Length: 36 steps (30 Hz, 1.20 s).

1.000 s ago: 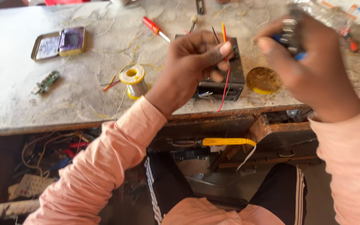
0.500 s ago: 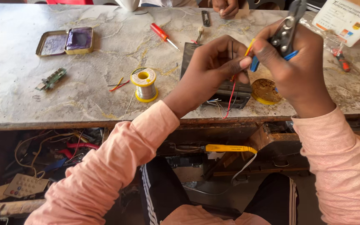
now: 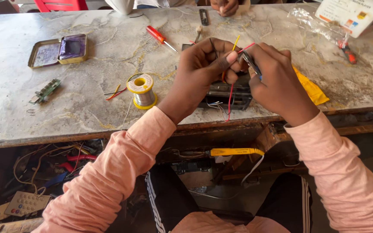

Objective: The person works on wires connected to an electronic unit, using pliers to strip insulation and twisting wire ends together by hand.

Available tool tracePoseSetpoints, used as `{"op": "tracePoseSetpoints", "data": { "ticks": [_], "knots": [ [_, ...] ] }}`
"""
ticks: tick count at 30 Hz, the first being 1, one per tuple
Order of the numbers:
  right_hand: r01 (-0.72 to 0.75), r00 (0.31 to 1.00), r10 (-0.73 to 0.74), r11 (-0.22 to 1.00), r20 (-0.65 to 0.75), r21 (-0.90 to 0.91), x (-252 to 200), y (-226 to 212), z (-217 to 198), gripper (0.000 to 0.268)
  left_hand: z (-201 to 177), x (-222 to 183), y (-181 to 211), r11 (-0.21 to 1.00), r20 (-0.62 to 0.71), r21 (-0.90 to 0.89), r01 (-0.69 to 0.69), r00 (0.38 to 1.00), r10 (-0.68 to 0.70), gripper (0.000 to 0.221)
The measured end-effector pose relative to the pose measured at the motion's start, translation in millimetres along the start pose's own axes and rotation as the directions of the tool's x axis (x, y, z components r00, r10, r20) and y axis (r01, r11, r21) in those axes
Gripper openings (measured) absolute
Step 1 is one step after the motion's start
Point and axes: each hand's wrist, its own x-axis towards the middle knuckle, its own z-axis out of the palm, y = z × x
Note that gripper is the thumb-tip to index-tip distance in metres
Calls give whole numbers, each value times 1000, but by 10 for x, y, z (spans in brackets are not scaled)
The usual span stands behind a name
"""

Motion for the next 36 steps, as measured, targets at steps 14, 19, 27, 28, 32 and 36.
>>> {"op": "tracePoseSetpoints", "data": {
  "ticks": [14,19,27,28,32,36],
  "knots": [
    [-27,997,38,988,-73,152,49,-97,84,26,-31,-81,80,989,-61,144,-42,997,51,22],
    [-145,989,147,947,14,285,37,-105,115,24,26,-46,48,913,-53,366,-181,975,215,30],
    [-288,958,285,947,45,143,181,-107,158,15,-3,106,16,505,-95,840,-196,865,493,57],
    [-301,954,299,942,38,152,184,-111,175,15,-12,101,-1,500,-106,846,-187,859,501,57],
    [-254,962,265,957,-60,142,167,-145,261,25,-33,75,-51,496,-142,851,-173,833,535,52],
    [-315,937,330,940,-113,132,152,-238,330,28,-2,57,-34,471,-148,865,-171,811,566,49]
  ]
}}
